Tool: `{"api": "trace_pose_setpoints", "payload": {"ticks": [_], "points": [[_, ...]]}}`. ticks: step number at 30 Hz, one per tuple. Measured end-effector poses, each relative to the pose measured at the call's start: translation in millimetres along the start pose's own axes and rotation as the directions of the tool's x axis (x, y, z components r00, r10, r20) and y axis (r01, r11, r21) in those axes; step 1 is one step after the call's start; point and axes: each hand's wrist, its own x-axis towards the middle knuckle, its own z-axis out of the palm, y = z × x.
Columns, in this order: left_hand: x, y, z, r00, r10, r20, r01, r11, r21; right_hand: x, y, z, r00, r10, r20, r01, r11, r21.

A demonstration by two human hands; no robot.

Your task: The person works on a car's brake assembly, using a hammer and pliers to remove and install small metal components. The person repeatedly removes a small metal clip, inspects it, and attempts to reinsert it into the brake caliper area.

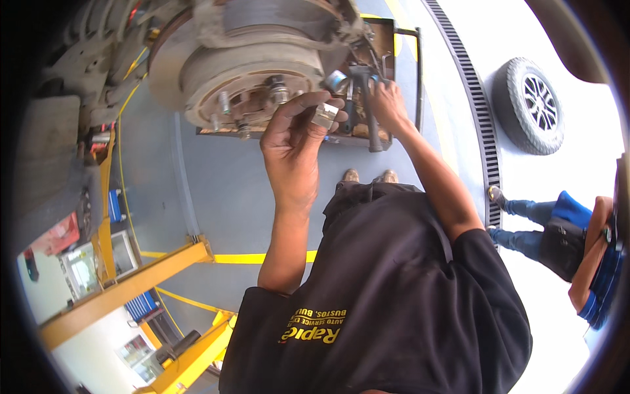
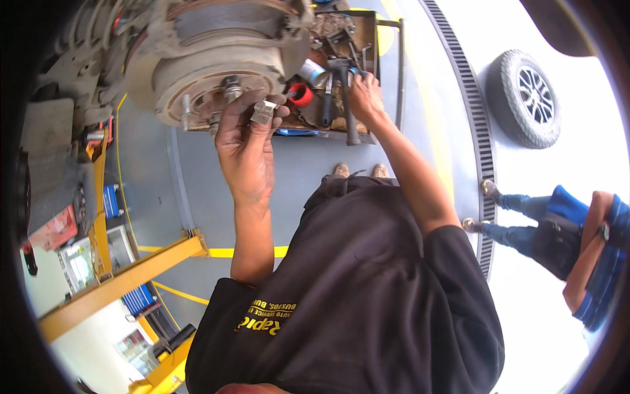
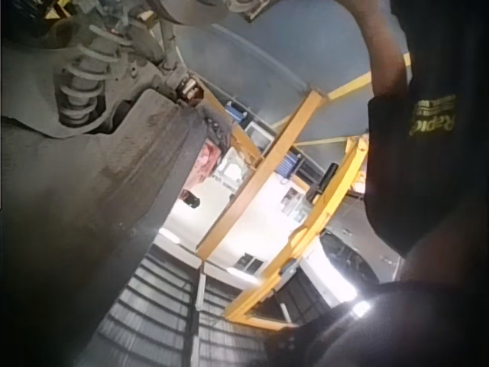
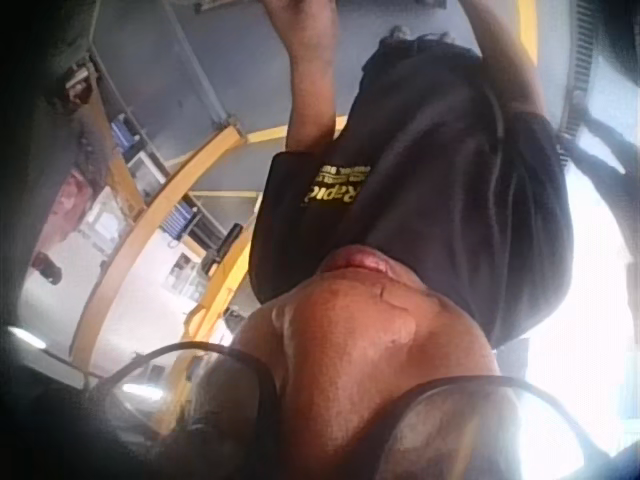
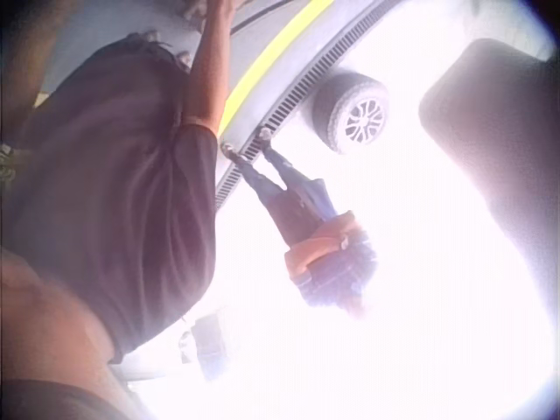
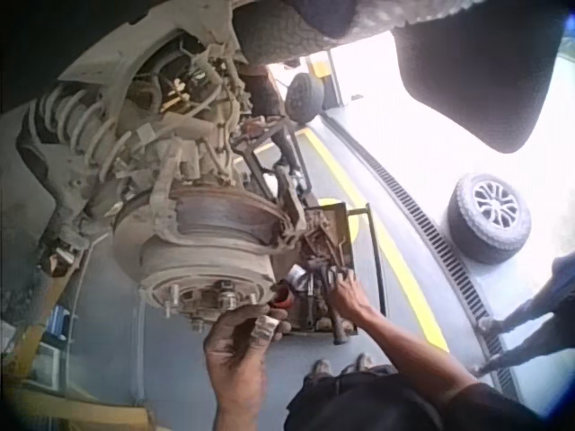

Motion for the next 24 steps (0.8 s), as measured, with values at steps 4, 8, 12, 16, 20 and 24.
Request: {"api": "trace_pose_setpoints", "payload": {"ticks": [4, 8, 12, 16, 20, 24], "points": [[-10, 10, -20, 0.996, 0.009, -0.088, -0.007, 1.000, 0.025, -50, -78, -109, 0.905, -0.098, -0.415, 0.294, 0.847, 0.442], [-3, 30, -12, 0.993, 0.089, -0.079, -0.087, 0.996, 0.031, -98, -159, -244, 0.711, -0.402, -0.577, 0.702, 0.360, 0.615], [19, 53, -8, 0.987, 0.147, -0.062, -0.152, 0.984, -0.093, -94, -188, -264, 0.664, -0.527, -0.531, 0.732, 0.314, 0.605], [37, 70, -18, 0.981, 0.188, -0.039, -0.188, 0.982, -0.007, -77, -204, -265, 0.730, -0.466, -0.500, 0.628, 0.168, 0.760], [49, 83, -29, 0.964, 0.264, -0.043, -0.213, 0.855, 0.472, -48, -221, -261, 0.737, -0.404, -0.542, 0.652, 0.209, 0.729], [81, 92, -57, 0.739, 0.661, 0.130, -0.560, 0.496, 0.664, -37, -237, -262, 0.808, -0.316, -0.496, 0.586, 0.354, 0.729]]}}
